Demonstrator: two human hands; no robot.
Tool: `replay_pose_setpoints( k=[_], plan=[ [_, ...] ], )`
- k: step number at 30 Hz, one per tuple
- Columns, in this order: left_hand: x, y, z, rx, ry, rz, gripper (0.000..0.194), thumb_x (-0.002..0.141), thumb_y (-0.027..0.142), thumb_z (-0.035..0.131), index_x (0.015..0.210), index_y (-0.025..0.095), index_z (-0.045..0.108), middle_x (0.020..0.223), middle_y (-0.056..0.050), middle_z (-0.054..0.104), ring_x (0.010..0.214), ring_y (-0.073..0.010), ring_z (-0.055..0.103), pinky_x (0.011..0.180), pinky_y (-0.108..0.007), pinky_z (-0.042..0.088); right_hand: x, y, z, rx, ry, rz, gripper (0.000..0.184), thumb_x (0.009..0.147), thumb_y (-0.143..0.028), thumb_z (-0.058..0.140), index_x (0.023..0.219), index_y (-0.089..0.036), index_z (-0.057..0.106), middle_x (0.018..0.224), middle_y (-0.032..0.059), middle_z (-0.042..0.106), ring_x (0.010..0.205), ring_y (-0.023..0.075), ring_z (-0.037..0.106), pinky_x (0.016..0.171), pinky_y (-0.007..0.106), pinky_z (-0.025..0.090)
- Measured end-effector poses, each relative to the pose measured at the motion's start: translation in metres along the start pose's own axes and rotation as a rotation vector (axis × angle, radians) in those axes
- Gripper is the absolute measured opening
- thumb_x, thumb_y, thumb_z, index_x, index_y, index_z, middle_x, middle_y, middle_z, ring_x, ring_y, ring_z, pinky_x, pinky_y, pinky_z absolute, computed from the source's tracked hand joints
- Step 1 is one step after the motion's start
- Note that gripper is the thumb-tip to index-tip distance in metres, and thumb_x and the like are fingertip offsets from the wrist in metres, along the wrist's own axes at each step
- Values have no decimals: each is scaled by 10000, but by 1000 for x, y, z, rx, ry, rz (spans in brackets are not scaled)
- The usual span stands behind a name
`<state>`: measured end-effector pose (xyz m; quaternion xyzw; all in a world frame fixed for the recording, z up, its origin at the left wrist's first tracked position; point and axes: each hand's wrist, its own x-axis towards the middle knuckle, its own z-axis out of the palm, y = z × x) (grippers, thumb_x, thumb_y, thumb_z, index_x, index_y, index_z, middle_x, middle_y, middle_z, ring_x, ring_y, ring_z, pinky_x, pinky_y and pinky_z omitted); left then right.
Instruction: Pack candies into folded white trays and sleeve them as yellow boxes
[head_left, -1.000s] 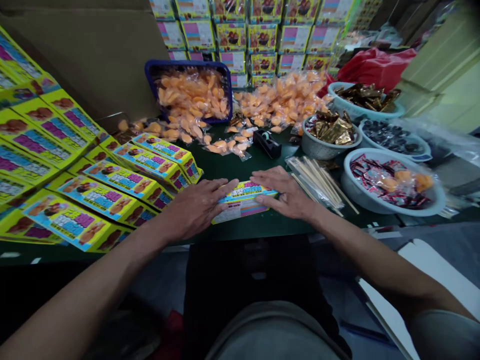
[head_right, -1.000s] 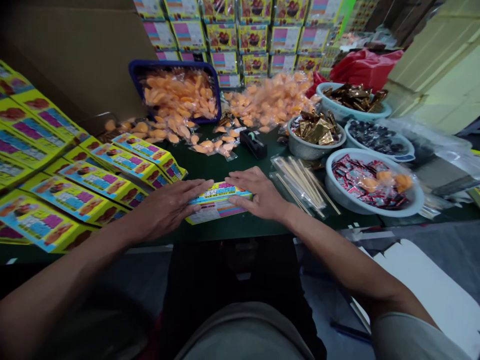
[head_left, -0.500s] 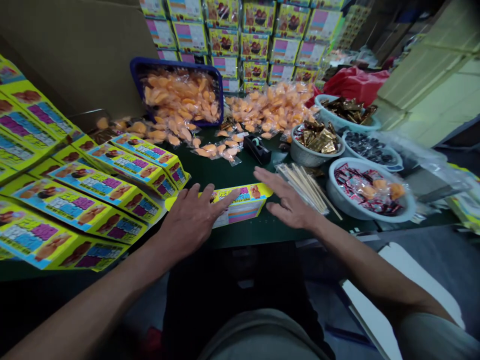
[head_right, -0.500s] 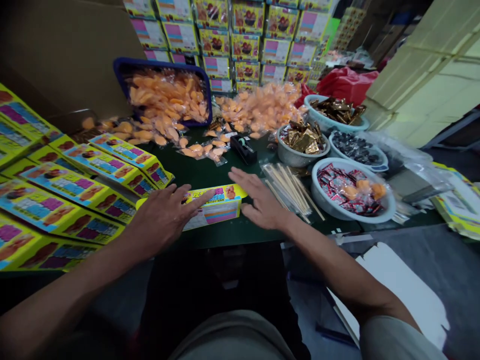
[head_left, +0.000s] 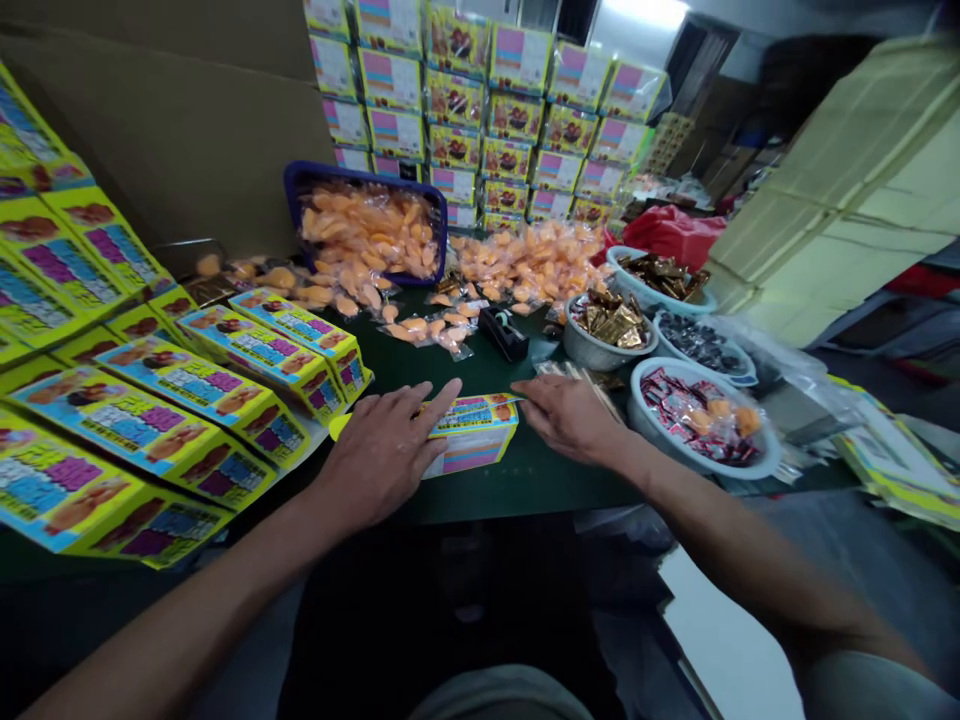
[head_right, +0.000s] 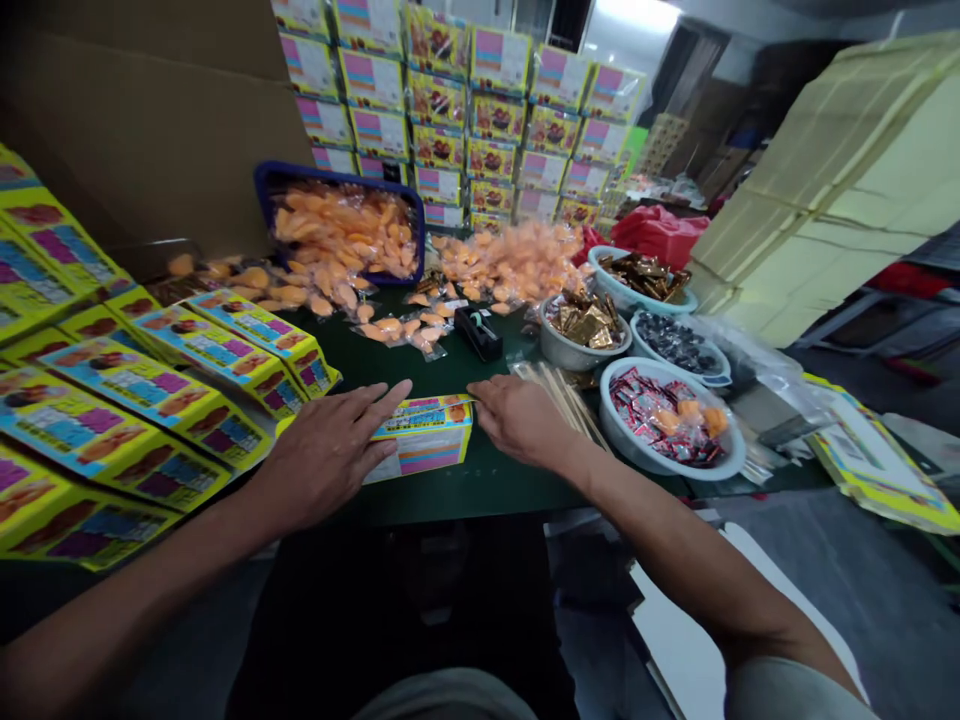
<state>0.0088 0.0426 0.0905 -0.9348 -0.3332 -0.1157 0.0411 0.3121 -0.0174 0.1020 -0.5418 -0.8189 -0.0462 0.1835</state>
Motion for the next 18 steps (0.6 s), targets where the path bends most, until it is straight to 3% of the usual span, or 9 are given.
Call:
replay_pose_setpoints(
  k=[4,8,11,15,18],
  plan=[
    [4,0,-2,-18,-6,-12,640,1092,386,460,1702,273,306,1508,-136,627,1330,-321,597,1087,-497,440,19,0,-13,247,-73,171,397,950,-174,594,1331,-162,706,827,28,761,696,163,654,652,281,445],
    [3,-1,2,-5,2,-9,598,1093,378,456,1679,296,366,1470,-126,649,1270,-314,617,1048,-488,440,35,4,-14,511,-118,345,264,837,-161,617,1049,-173,774,634,-37,656,541,120,556,517,240,339],
    [2,1,4,10,28,-14,581,1095,378,446,1670,324,382,1477,-126,645,1277,-322,614,1038,-499,433,41,2,-10,654,-133,448,194,795,-168,609,908,-170,767,585,-42,630,515,116,554,491,229,338],
    [1,3,4,19,30,-14,567,1093,371,443,1658,324,409,1482,-131,643,1294,-331,610,1037,-510,433,30,-7,-3,637,-52,480,183,833,-210,618,917,-174,776,650,-20,687,530,120,574,493,230,355],
    [0,3,4,14,30,-8,556,1090,372,451,1644,325,438,1476,-132,648,1301,-342,612,1034,-521,443,14,-13,1,489,42,405,210,898,-241,626,989,-197,810,776,17,766,615,150,640,531,250,398]
  ],
)
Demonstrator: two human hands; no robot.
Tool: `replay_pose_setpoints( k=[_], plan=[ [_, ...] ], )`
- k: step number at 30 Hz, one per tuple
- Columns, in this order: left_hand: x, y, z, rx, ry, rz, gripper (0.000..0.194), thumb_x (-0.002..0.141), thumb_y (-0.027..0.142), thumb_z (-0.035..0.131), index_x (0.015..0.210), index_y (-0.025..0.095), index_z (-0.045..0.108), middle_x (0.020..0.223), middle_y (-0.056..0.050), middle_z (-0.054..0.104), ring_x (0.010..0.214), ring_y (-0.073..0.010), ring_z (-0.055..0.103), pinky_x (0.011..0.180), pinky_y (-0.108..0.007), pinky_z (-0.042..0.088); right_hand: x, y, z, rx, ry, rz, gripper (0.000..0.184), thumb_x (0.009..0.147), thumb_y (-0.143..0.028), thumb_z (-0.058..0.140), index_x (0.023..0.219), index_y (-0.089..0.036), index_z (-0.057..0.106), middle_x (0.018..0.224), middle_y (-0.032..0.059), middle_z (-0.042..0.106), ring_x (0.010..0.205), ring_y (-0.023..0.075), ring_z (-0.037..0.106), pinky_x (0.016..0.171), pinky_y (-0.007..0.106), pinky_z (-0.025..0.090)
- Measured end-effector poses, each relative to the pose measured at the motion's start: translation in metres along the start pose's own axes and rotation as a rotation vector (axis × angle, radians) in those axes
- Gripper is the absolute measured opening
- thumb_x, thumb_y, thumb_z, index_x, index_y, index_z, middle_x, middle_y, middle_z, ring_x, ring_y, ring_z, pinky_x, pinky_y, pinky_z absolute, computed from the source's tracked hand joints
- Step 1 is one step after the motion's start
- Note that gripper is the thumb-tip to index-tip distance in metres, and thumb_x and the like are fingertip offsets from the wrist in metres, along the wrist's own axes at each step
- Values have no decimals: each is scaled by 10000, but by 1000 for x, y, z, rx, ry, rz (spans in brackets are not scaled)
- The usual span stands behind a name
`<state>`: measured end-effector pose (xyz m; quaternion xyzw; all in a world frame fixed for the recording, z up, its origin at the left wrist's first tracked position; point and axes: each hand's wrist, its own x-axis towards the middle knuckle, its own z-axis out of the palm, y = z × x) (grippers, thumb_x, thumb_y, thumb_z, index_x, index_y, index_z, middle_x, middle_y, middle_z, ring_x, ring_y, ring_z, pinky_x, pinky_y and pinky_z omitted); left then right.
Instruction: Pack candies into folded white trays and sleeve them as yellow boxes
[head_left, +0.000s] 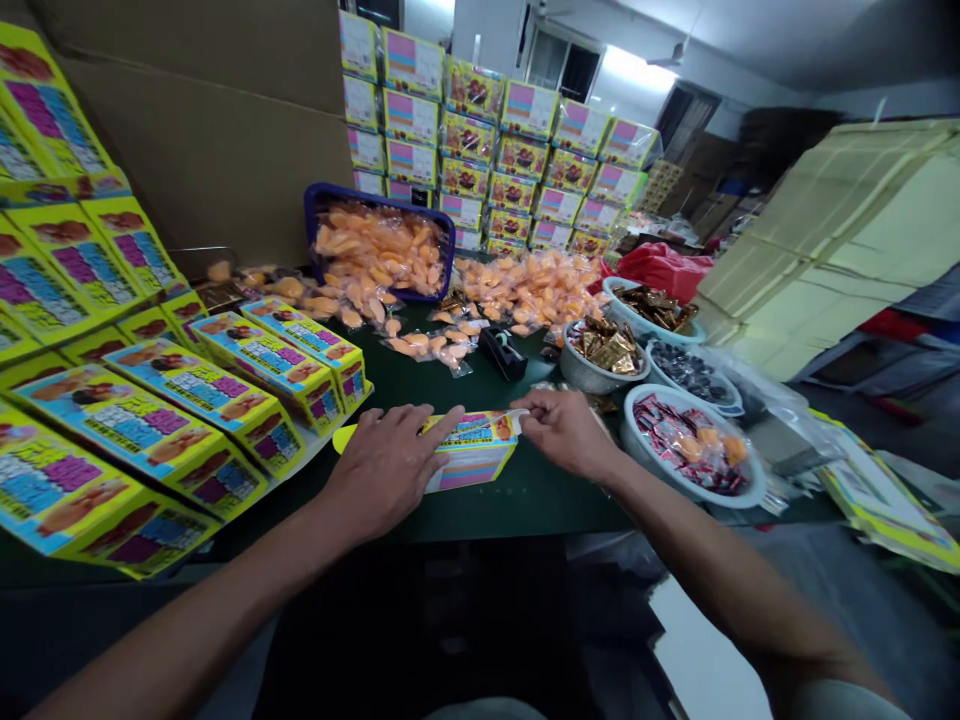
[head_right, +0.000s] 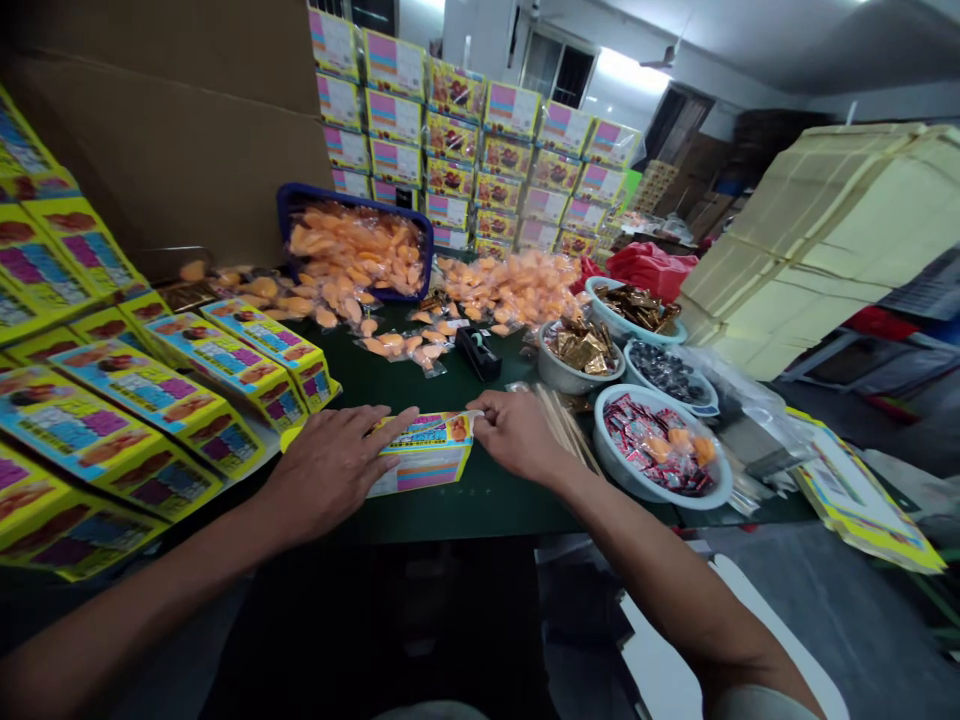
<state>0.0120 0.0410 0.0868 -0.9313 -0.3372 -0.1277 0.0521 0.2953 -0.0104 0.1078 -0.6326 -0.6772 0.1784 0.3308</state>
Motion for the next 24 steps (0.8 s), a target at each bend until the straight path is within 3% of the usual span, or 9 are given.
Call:
replay_pose_setpoints(
  k=[4,7,12,16,18,20,22,24],
  plan=[
    [0,0,1,22,6,1,557,1100,386,438,1653,324,423,1481,-136,649,1310,-354,611,1036,-533,454,-13,0,1,-179,105,-156,237,952,-247,631,1081,-205,825,915,72,816,737,206,722,646,307,500],
    [1,-1,2,23,9,7,565,1103,385,438,1663,325,401,1490,-133,645,1330,-351,603,1052,-539,459,-14,-5,2,-233,133,-187,232,963,-220,621,1066,-195,827,978,98,825,830,241,759,735,343,543],
    [2,-1,1,10,0,9,573,1096,383,446,1665,321,404,1488,-135,651,1398,-377,568,1101,-573,460,-30,-2,13,-217,83,-223,302,1033,-312,600,1247,-191,776,1027,114,801,886,249,740,788,375,582],
    [2,4,0,23,-5,14,548,1086,347,442,1631,303,476,1515,-153,636,1459,-407,528,1169,-618,425,-53,14,28,-167,168,-297,427,1004,-438,684,1367,-216,718,1190,151,752,1088,298,706,944,461,600],
    [3,9,1,10,-17,41,554,1057,245,436,1604,252,517,1583,-157,584,1505,-398,488,1208,-614,402,-56,20,33,-26,188,-237,399,1007,-456,685,1345,-250,730,1231,125,751,1130,282,703,977,453,597],
    [5,14,4,11,-36,72,615,992,129,437,1596,211,523,1639,-158,526,1533,-392,456,1221,-599,397,-54,24,38,162,189,-90,394,1035,-483,639,1349,-261,728,1244,94,763,1093,251,719,942,419,607],
    [8,20,6,57,-51,91,694,944,77,447,1620,232,489,1658,-163,498,1513,-415,467,1195,-610,406,-50,24,45,326,160,59,419,1069,-521,559,1337,-254,738,1213,77,783,1029,233,734,873,388,614],
    [12,26,7,126,-53,100,728,956,95,450,1654,304,429,1644,-172,502,1439,-441,524,1129,-625,436,-47,21,54,432,144,109,424,1076,-533,531,1285,-248,766,1191,67,791,1033,232,735,866,374,609]
  ],
)
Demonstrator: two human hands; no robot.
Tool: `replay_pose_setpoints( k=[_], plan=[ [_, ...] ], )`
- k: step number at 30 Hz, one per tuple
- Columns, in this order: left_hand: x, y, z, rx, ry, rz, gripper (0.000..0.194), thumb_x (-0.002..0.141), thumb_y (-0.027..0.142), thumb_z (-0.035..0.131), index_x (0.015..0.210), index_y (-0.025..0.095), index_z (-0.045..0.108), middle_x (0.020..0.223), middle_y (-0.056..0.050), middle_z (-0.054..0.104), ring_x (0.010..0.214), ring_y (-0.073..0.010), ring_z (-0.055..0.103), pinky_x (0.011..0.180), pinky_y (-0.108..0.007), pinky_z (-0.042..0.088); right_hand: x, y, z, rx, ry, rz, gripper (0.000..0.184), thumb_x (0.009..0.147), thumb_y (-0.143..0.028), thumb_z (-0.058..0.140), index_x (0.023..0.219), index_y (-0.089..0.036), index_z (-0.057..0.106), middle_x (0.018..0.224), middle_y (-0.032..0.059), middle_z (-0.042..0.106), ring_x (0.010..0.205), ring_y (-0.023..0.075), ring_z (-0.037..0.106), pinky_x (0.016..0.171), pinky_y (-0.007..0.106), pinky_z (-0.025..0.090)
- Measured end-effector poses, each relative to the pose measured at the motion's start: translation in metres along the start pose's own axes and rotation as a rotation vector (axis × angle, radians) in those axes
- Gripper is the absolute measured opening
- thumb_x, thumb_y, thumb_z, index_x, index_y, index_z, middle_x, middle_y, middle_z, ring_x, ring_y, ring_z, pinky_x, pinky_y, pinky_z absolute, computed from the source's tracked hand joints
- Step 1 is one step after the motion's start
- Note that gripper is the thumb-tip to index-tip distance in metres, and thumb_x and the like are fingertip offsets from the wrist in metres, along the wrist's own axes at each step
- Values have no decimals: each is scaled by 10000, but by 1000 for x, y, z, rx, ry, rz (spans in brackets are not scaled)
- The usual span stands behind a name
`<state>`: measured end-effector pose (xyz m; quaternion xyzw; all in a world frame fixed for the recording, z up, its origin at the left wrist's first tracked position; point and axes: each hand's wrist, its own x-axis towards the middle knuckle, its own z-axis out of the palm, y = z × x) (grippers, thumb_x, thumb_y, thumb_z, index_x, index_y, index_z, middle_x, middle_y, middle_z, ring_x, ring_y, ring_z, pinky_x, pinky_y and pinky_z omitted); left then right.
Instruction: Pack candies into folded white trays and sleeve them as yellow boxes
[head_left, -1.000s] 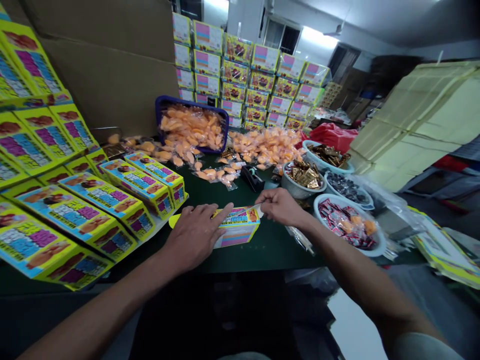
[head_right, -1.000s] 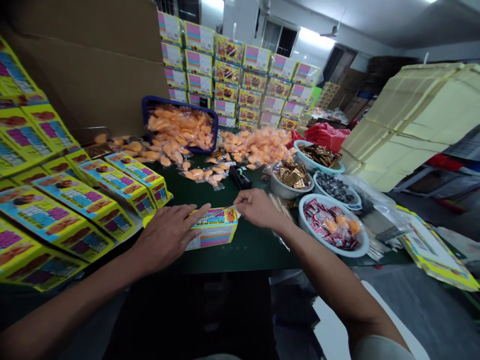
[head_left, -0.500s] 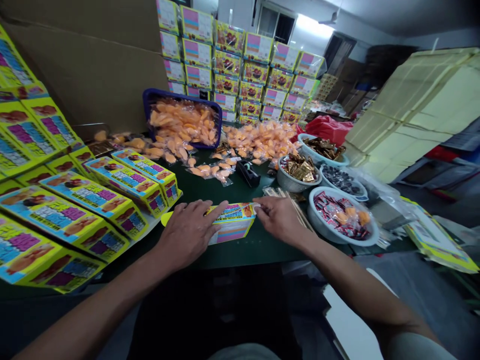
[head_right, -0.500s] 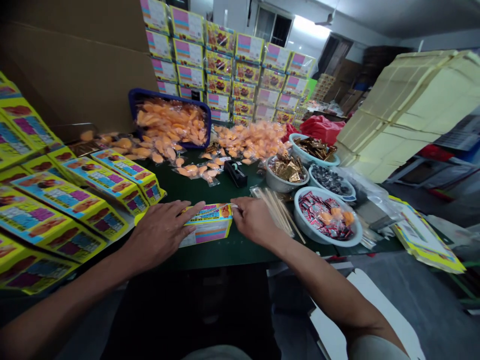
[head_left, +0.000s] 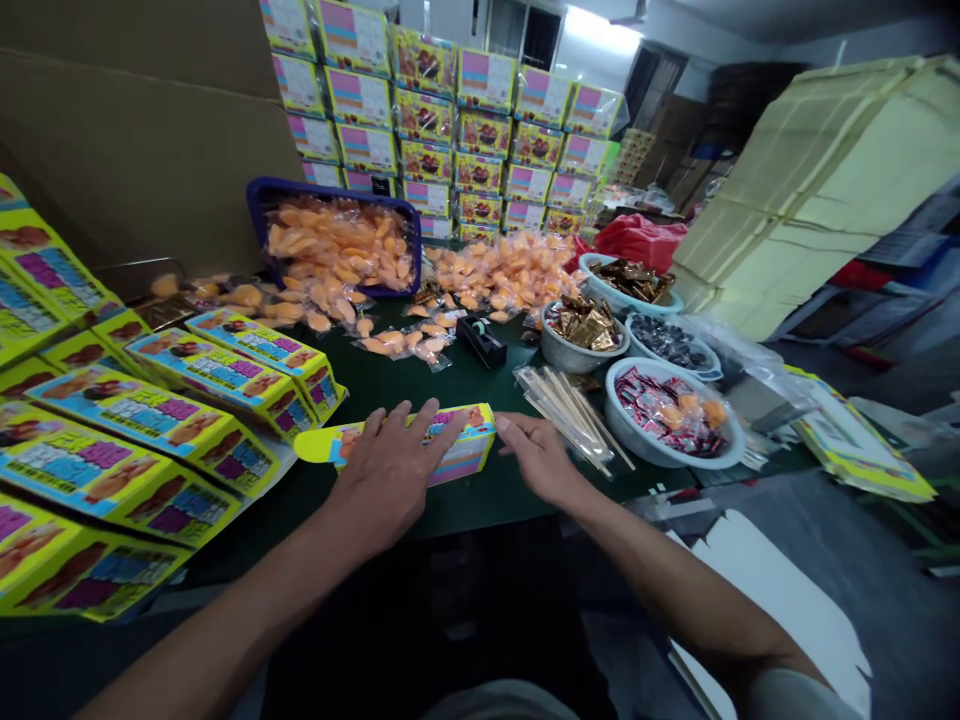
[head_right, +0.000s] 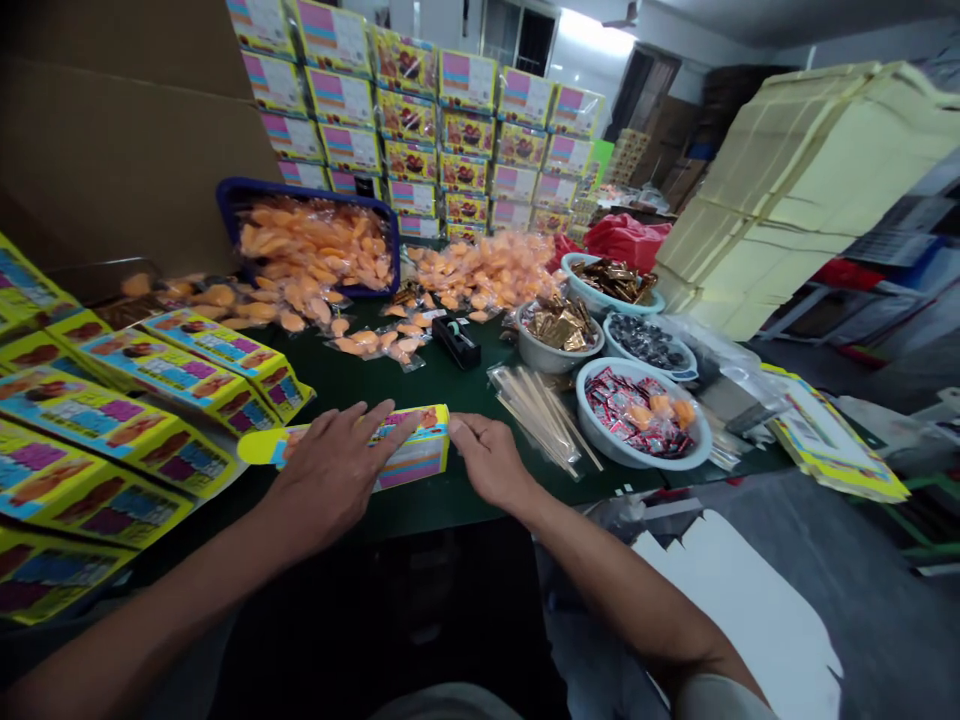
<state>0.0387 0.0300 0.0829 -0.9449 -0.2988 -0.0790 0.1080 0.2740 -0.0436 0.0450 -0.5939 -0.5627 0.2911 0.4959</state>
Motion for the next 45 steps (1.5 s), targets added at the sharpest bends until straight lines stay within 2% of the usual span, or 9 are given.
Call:
replay_pose_setpoints(
  k=[4,9,17,22,25,29,32,40,45],
  plan=[
    [12,9,-4,52,4,21,700,1026,193,414,1686,411,324,1560,-192,557,1234,-422,623,950,-582,500,-4,1,15,99,80,-53,360,1050,-502,596,1241,-253,774,1255,58,767,1136,233,704,966,366,576],
    [21,13,-6,63,-32,11,709,1020,200,446,1679,432,327,1525,-180,588,1220,-396,628,937,-555,505,0,3,26,230,153,84,423,1019,-590,585,1064,-207,758,1022,55,762,938,217,692,788,321,579],
    [18,19,9,5,12,-22,670,986,156,446,1652,104,401,1692,-223,431,1498,-461,475,1157,-625,437,11,2,50,-19,437,-55,247,997,-330,547,1007,-215,765,1013,73,742,988,226,686,948,376,566],
    [14,26,14,54,5,-62,633,1009,142,394,1638,74,416,1698,-198,430,1561,-393,433,1258,-561,385,12,2,40,-232,161,-411,446,1073,-309,477,1492,-277,626,1520,91,640,1447,254,556,1237,508,430],
    [6,24,12,69,9,-74,607,1061,233,388,1627,13,403,1696,-246,411,1574,-399,410,1298,-545,331,12,6,38,-278,58,-552,456,1080,-316,525,1529,-322,601,1519,82,646,1432,268,572,1216,557,449],
    [-20,11,4,72,5,-284,721,1058,502,506,1637,81,411,1655,-290,450,1523,-489,444,1248,-662,347,10,11,41,-278,74,-567,442,1084,-278,526,1514,-303,624,1511,102,648,1400,285,594,1174,563,486],
    [-38,1,2,25,38,-364,711,1059,514,508,1622,86,430,1660,-289,439,1562,-484,384,1241,-648,367,8,13,42,-270,81,-572,448,1084,-268,529,1521,-312,619,1516,93,644,1398,288,594,1169,556,492],
    [-41,-4,33,-199,333,-343,625,1025,472,614,1558,168,496,1597,-215,534,1600,-440,330,1284,-641,350,11,20,42,-313,73,-570,422,1054,-330,631,1474,-363,659,1530,83,616,1376,293,600,1127,537,532],
    [-60,-25,10,-382,229,-200,762,992,285,613,1684,254,294,1735,-153,354,1649,-383,241,1314,-620,318,12,20,42,-315,91,-569,411,1058,-327,629,1466,-364,665,1508,88,629,1352,292,611,1109,544,544]
  ],
)
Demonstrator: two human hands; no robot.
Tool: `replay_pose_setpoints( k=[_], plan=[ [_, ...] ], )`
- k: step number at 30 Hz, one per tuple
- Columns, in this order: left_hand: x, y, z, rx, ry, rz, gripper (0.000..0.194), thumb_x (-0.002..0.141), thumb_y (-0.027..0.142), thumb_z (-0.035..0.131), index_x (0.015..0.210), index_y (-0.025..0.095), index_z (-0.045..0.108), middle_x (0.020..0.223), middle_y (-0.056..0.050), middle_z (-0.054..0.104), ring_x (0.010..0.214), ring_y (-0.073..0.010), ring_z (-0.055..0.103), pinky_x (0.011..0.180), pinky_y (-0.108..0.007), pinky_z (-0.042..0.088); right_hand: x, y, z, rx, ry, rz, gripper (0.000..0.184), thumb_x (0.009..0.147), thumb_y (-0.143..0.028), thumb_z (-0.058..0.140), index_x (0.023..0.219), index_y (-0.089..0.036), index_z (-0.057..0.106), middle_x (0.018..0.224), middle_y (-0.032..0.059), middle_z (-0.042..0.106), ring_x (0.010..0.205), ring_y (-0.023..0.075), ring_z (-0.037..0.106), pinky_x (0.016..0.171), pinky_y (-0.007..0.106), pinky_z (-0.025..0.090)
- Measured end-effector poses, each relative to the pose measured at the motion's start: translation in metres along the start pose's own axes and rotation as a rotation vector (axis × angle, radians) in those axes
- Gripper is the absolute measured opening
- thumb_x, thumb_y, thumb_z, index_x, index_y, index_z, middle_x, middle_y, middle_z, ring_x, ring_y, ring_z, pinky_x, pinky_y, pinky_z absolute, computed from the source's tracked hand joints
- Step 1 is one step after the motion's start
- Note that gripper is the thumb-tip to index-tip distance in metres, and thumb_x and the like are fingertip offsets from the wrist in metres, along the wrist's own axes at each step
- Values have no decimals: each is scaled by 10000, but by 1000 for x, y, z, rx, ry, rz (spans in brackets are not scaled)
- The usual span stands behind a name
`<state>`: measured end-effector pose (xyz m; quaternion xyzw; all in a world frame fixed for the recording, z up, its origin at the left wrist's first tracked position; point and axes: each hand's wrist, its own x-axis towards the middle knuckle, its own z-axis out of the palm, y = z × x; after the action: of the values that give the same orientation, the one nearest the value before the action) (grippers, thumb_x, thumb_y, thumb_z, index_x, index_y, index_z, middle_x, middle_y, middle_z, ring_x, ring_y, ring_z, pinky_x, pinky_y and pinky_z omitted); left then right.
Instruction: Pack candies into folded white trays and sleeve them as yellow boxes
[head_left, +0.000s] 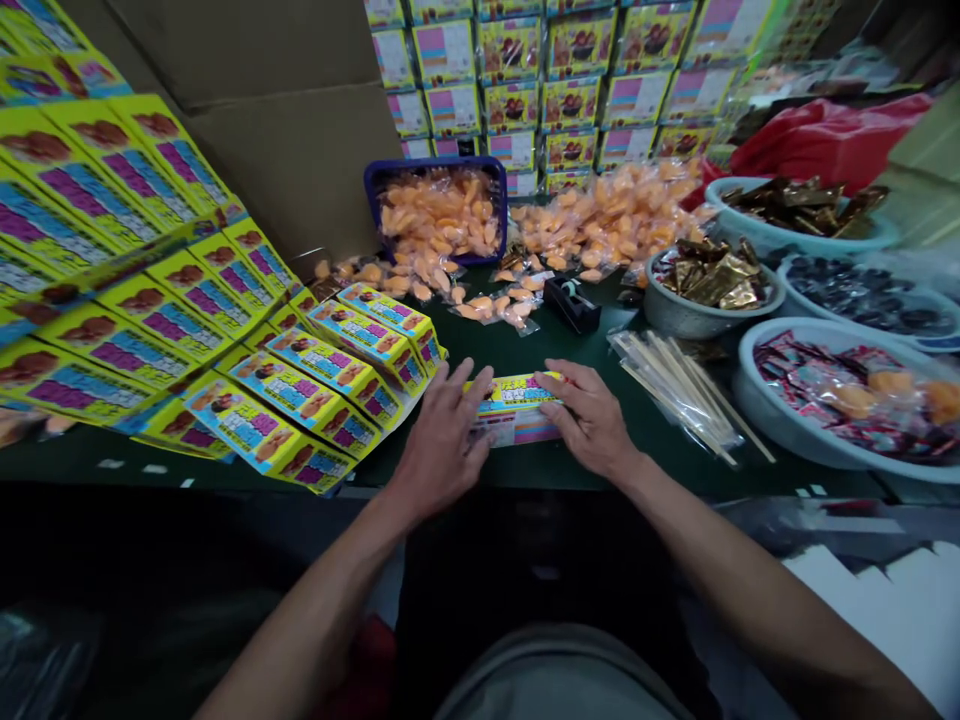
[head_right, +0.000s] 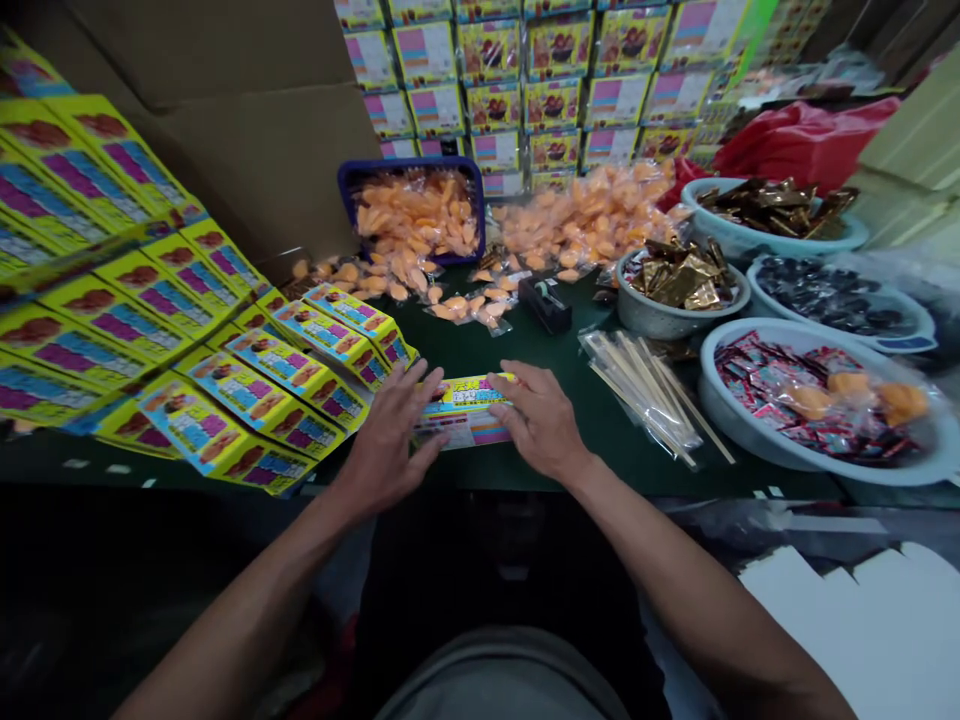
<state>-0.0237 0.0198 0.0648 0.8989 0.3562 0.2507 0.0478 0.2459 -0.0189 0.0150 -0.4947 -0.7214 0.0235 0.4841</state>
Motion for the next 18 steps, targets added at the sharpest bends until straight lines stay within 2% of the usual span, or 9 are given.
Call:
replay_pose_setpoints(
  k=[2,4,6,8,11,14,18],
  plan=[
    [-5,-10,-25,-16,-65,9,889,925,199,596,1715,270,195,1773,-130,273,1640,-353,273,1315,-590,332,0,1,0,0,-8,-4,407,1059,-330,629,1463,-358,669,1499,93,635,1345,294,614,1109,549,542],
    [-9,-20,-45,113,-72,-18,888,887,179,596,1700,249,247,1712,-148,376,1567,-356,396,1271,-579,393,-1,2,-1,9,-12,-16,405,1059,-331,630,1461,-349,672,1494,100,636,1346,296,615,1109,548,542],
    [-11,-27,-55,306,-104,-9,743,910,208,605,1626,200,406,1543,-179,557,1413,-373,543,1165,-565,483,-1,3,-1,11,-7,-25,406,1056,-325,634,1460,-341,675,1490,107,636,1350,300,613,1114,551,537],
    [-9,-30,-58,454,-185,36,544,963,223,572,1502,155,556,1330,-186,682,1228,-359,641,1030,-520,542,-2,4,-1,11,-4,-27,412,1052,-317,640,1462,-338,676,1490,109,633,1353,304,611,1121,551,533],
    [3,-29,-59,535,-281,70,334,1003,169,475,1238,132,710,1081,-160,741,1025,-308,692,881,-440,545,-3,5,-1,15,-17,-22,432,1048,-313,645,1478,-345,664,1503,105,621,1365,305,601,1132,548,530],
    [23,-26,-68,447,-325,-9,276,976,179,490,1059,163,753,978,-119,761,906,-268,705,772,-372,506,-4,6,-2,26,-38,-20,443,1046,-319,645,1487,-364,654,1510,93,614,1371,303,596,1150,556,523],
    [50,-22,-84,162,-333,-167,270,845,176,602,1010,208,814,931,-62,793,860,-237,707,748,-326,469,-5,6,-2,39,-44,-4,443,1047,-327,637,1487,-379,651,1510,86,610,1356,296,608,1149,556,528]
  ],
)
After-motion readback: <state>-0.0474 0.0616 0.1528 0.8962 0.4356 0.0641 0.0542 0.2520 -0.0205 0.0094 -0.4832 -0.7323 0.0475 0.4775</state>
